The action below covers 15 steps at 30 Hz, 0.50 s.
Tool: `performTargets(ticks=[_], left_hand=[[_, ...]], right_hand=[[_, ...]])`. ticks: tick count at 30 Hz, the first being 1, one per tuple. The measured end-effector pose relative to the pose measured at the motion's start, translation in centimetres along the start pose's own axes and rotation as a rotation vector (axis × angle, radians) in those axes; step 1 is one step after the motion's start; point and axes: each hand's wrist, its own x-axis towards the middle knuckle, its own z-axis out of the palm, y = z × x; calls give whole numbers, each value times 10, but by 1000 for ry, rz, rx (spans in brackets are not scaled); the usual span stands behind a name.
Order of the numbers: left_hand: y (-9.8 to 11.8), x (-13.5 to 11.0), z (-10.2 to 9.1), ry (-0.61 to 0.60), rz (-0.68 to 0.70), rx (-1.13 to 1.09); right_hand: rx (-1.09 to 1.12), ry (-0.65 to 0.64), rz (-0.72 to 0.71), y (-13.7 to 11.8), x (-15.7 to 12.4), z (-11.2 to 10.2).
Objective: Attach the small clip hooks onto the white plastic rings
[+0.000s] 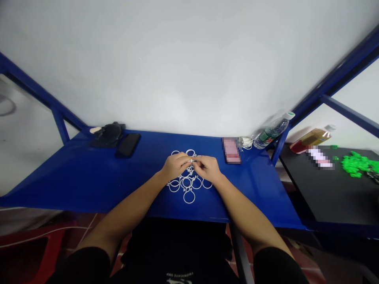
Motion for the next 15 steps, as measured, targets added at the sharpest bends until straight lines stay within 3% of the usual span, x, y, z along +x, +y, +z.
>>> performTargets(ticks=[6,10,15], left_hand=[[3,1,-2,-38,8,59],[2,2,-1,-56,32,56],[0,1,4,-35,45,55]], right_hand=[[-28,-7,-32,1,0,2],[-18,60,-71,-3,2,4],[14,92,2,-5,1,5]])
